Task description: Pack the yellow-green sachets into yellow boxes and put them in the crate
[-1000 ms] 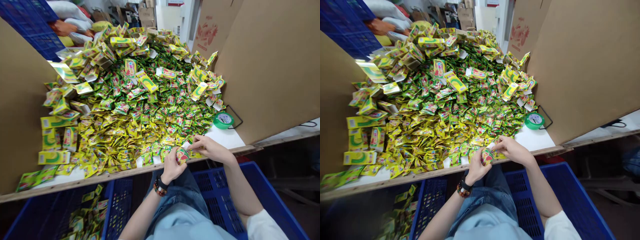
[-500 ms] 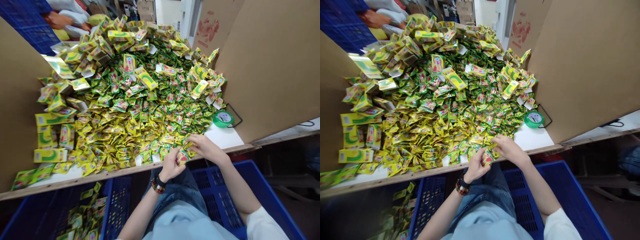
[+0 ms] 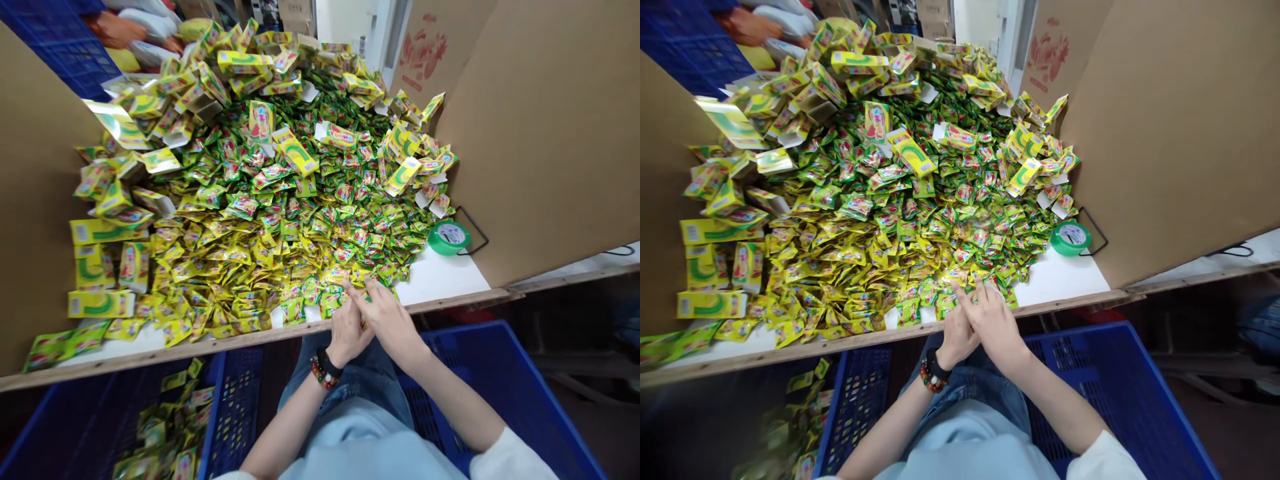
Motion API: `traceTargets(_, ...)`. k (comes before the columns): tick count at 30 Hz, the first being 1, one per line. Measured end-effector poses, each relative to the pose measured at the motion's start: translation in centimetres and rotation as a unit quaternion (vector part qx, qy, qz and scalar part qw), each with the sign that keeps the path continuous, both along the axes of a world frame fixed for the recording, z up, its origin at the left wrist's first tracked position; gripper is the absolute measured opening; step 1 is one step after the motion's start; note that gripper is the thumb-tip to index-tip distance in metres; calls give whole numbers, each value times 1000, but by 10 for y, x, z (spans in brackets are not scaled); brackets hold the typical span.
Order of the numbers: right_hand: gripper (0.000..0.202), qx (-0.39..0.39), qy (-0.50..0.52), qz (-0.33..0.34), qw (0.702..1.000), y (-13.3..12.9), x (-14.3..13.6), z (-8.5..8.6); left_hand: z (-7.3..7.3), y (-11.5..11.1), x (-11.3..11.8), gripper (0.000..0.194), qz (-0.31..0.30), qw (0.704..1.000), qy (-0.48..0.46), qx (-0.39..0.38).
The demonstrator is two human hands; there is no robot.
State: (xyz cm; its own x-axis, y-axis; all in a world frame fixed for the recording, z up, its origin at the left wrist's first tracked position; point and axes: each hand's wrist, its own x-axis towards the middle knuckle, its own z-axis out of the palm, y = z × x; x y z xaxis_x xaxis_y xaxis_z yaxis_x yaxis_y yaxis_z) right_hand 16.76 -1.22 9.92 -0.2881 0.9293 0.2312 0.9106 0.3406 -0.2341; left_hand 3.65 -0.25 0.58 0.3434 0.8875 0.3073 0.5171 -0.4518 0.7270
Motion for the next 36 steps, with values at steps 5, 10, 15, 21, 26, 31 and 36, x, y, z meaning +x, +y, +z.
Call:
traceTargets(5,53,81,144,-9,986,8,4,-8,0,-1,3,64,62,998,-25,-10)
traceTargets(10,26,151,234,-47,959,8,0,-32,0,-1,2,65,90,995,-34,-14)
traceTargets(15,35,-1,360,26,933,0,-1,-41,0,0,-4,69,63,998,-23,3)
traceTargets(21,59,-136,661,-83,733,10,-7,-55,-4,3,-8,58,43,998,-19,40)
traceTargets(26,38,-179,653,-32,735,7,-18,-61,-2,3,-5,69,44,999,14,8)
traceTargets(31,34,-91,573,-67,812,1,-21,-58,1,3,-1,58,56,998,30,15)
traceTargets(36,34,-95,580,-102,803,6,-22,-57,0,3,0,60,63,998,26,9)
